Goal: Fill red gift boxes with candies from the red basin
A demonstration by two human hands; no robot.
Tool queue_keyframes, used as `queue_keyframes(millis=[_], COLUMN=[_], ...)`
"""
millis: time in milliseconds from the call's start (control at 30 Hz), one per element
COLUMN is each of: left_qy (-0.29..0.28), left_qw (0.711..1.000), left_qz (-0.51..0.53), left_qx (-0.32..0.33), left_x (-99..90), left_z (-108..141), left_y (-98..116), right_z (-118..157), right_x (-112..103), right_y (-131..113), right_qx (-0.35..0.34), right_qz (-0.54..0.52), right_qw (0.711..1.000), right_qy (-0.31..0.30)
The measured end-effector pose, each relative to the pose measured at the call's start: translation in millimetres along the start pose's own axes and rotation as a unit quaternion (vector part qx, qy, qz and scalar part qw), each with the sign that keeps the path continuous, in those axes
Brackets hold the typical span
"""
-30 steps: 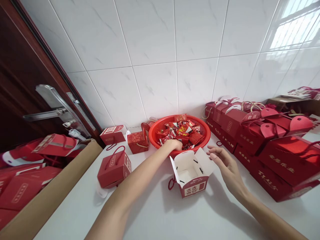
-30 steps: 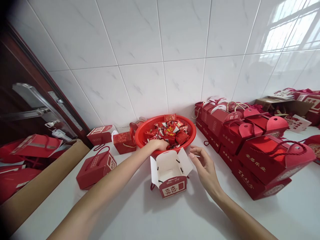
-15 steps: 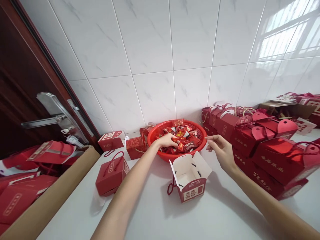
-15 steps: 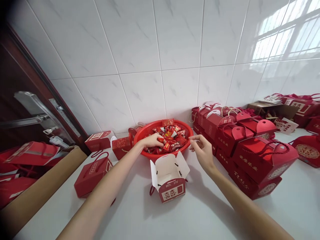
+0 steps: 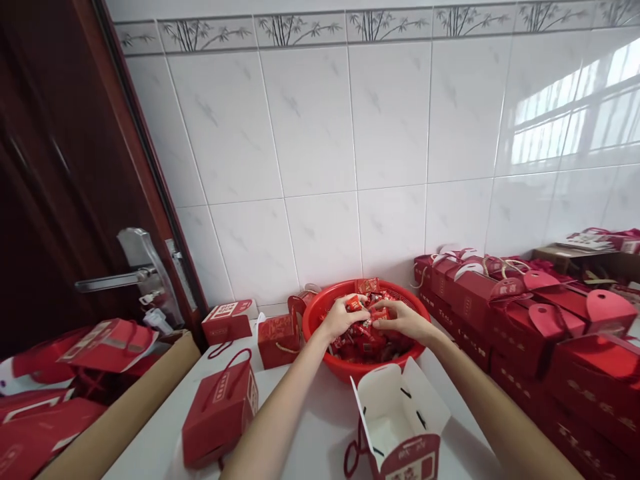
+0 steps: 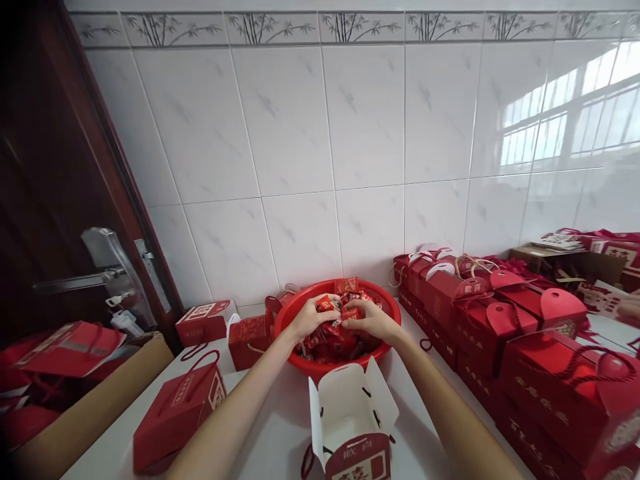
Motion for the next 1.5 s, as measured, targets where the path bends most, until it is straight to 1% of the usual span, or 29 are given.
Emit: queue_keyframes(millis=[67,133,200,267,400,467,600,700,767,833,933,1033,1133,1233,1333,1433,1500], left_qy=[0.005,0.007,0.005,0.007,0.03,0.031,-0.001,0.015,0.028,0.034,0.045,0.04,0.013,-0.025,-0.074,-0.159,-0.242], left_qw=[1.0,1.0,1.0,0.999,0.997,0.995,0.979,0.971,0.971,0.975,0.978,0.976,0.98,0.99,0.992,0.98,0.955], left_qz=[0.0,0.004,0.009,-0.002,-0.032,-0.008,0.075,0.072,0.051,0.046,0.075,0.103,0.089,0.032,-0.018,-0.066,-0.137], left_qx=[-0.009,-0.017,-0.029,-0.04,-0.065,-0.096,-0.19,-0.229,-0.23,-0.213,-0.188,-0.188,-0.18,-0.134,-0.104,-0.096,-0.102], left_x=[-0.1,0.9,2.2,2.1,-1.9,-0.7,10.1,10.4,8.2,6.7,5.8,6.6,7.4,6.9,8.5,16.7,25.5], left_z=[0,-1,-1,0,0,1,8,11,10,8,5,5,4,1,1,6,13], left_y=[-2,-2,-4,-6,-11,-14,-16,-12,-10,-8,-7,-7,-7,-7,-11,-15,-17], right_z=[1,2,1,0,-1,-1,0,1,1,2,3,3,2,0,-2,-3,-2], right_x=[-3,-9,-15,-16,-18,-20,-22,-22,-21,-18,-11,-7,-6,-8,-10,-10,-12], right_y=[4,6,8,10,11,11,11,10,9,6,3,2,5,7,11,10,10], right_qx=[-0.003,-0.008,-0.008,-0.001,0.007,0.008,0.008,0.007,0.004,-0.008,-0.039,-0.051,-0.043,-0.036,-0.027,-0.033,-0.036], right_qz=[-0.044,-0.072,-0.078,-0.072,-0.069,-0.063,-0.057,-0.039,-0.017,0.02,0.09,0.128,0.14,0.137,0.138,0.155,0.159], right_qw=[0.999,0.997,0.995,0.996,0.995,0.994,0.993,0.994,0.996,0.997,0.995,0.99,0.989,0.99,0.99,0.986,0.984], right_qy=[0.002,0.029,0.058,0.06,0.072,0.087,0.103,0.099,0.088,0.068,0.034,0.018,0.009,0.026,0.032,0.042,0.068])
Point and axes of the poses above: each hand's wrist, its own z-axis away from the middle knuckle, its own x-axis out of the palm, y = z × x, the point moved 6 cm from there along -z, towards the middle knuckle, and after that the axes turned 12 degrees about x, right-handed, at the moved point
